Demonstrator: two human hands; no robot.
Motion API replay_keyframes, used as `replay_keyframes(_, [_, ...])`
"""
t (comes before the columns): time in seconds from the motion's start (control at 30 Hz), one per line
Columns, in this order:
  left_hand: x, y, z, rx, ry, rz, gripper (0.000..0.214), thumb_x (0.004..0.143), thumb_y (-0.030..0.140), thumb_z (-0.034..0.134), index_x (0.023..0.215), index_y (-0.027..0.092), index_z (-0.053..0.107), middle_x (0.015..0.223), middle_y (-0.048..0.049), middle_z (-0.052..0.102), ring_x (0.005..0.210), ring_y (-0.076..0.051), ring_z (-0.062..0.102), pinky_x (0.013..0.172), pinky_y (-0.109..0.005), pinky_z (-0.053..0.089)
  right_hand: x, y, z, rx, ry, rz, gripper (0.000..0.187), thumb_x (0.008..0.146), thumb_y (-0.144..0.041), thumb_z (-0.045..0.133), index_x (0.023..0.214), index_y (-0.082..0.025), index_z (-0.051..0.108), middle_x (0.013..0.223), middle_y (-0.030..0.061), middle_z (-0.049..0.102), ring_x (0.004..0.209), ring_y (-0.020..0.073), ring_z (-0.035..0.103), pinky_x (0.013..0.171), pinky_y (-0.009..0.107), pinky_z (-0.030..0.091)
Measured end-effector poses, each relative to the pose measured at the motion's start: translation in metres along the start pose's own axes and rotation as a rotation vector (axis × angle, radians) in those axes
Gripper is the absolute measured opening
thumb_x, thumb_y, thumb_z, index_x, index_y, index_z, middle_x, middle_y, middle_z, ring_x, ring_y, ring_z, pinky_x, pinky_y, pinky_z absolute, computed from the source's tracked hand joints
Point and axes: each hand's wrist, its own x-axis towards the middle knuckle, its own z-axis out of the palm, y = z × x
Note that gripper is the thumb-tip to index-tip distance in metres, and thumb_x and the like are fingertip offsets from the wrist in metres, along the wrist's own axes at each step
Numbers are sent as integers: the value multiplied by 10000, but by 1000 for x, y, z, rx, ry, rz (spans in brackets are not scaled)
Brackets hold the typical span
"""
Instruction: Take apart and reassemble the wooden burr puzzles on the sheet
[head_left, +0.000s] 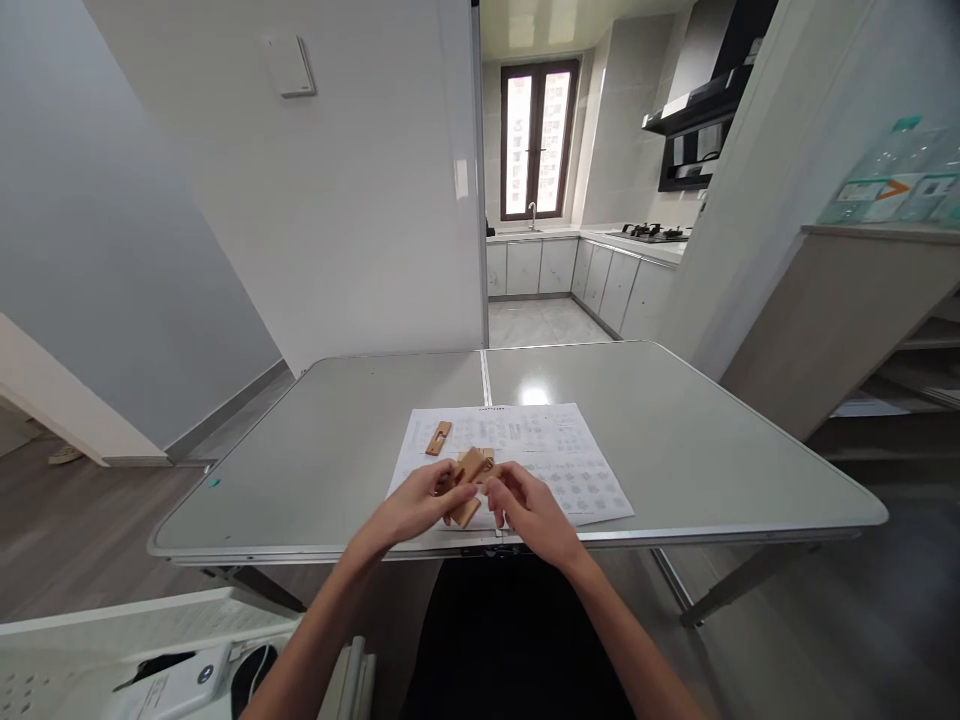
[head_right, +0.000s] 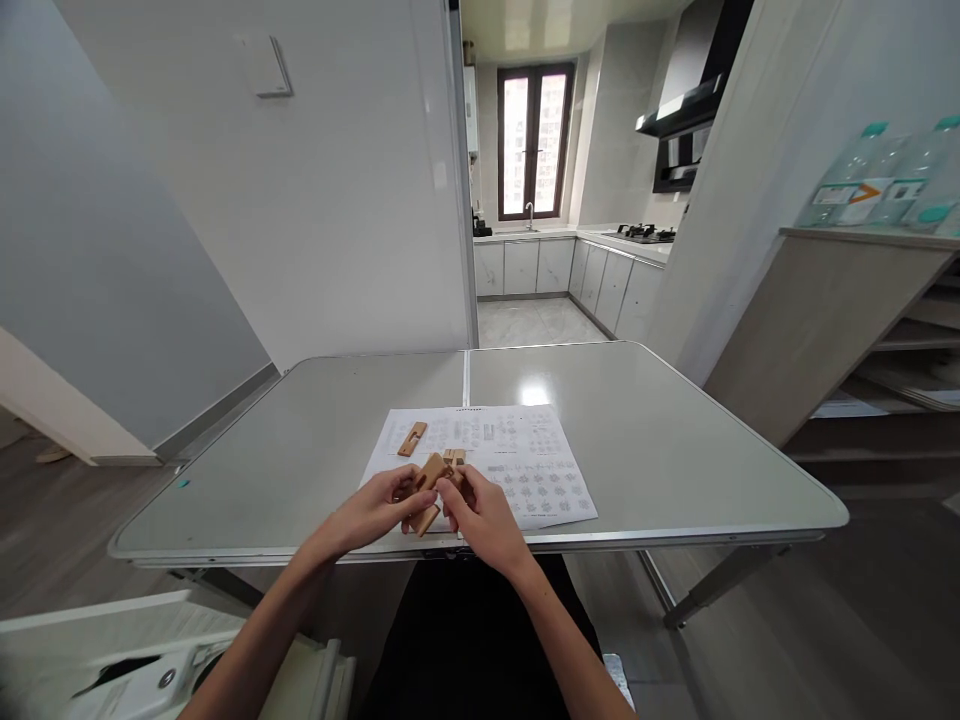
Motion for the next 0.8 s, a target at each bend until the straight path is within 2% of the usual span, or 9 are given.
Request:
replay_keyframes(0.1, [-5, 6, 17, -173, -50, -28, 496, 885, 686, 621, 934, 192, 611, 837, -23, 632, 703, -192, 638, 530, -270, 472, 0, -1, 10, 34, 37, 21, 452, 946, -673, 599, 825, -239, 564, 629, -44, 552, 522, 137, 509, 518, 276, 441])
replay_keyframes(0.17, [-7, 5, 22, -266, -39, -50, 544, 885, 711, 603, 1023, 186, 622, 892, -43, 652, 700, -204, 678, 475, -258, 453, -2, -1, 7, 83, 79, 44, 453, 930, -679, 617, 837, -239, 575, 622, -48, 539, 511, 133, 489, 497, 271, 419])
replay_keyframes(0.3, [-10, -3, 25, -401, 55, -74, 610, 889, 768, 544, 1026, 175, 592, 777, -9, 594, 590, -140, 581, 490, -241, 413, -7, -4, -3, 194, 146, 75, 425, 912, -652, 668, 930, -233, 603, 706, -28, 610, 529, 122, 511, 465, 247, 384])
replay_keyframes(0.4, [-12, -8, 30, -494, 132, -66, 590, 912, 754, 533, 1019, 177, 595, 714, 24, 513, 593, -112, 464, 541, -236, 390, -9, -7, -2, 196, 151, 65, 417, 910, -636, 684, 956, -230, 604, 747, -9, 646, 547, 128, 534, 471, 249, 398])
replay_keyframes(0.53, [-16, -10, 49, -638, 293, -55, 591, 896, 754, 574, 1049, 186, 632, 791, 8, 510, 704, -134, 475, 670, -255, 456, -11, -8, 9, 130, 205, 35, 416, 924, -642, 664, 945, -231, 602, 771, 4, 675, 542, 141, 570, 482, 269, 445])
replay_keyframes(0.67, [-18, -7, 74, -766, 402, -20, 621, 937, 693, 578, 1324, 209, 618, 939, -31, 577, 843, -164, 530, 892, -299, 507, -15, -8, 16, 78, 267, 18, 401, 953, -630, 633, 952, -234, 577, 782, 15, 720, 513, 149, 617, 479, 279, 472])
replay_keyframes(0.73, [-19, -5, 83, -762, 422, -15, 660, 962, 660, 562, 1467, 235, 547, 1019, -52, 605, 890, -180, 548, 940, -318, 503, -17, -9, 17, 83, 280, 21, 393, 971, -626, 610, 968, -237, 550, 743, 5, 720, 496, 153, 627, 475, 276, 473])
replay_keyframes(0.8, [-20, -1, 88, -692, 434, -11, 698, 994, 635, 519, 1571, 248, 453, 997, -54, 619, 883, -193, 549, 939, -333, 497, -19, -11, 17, 90, 293, 21, 385, 984, -620, 594, 981, -241, 524, 698, -13, 707, 486, 152, 624, 482, 272, 479])
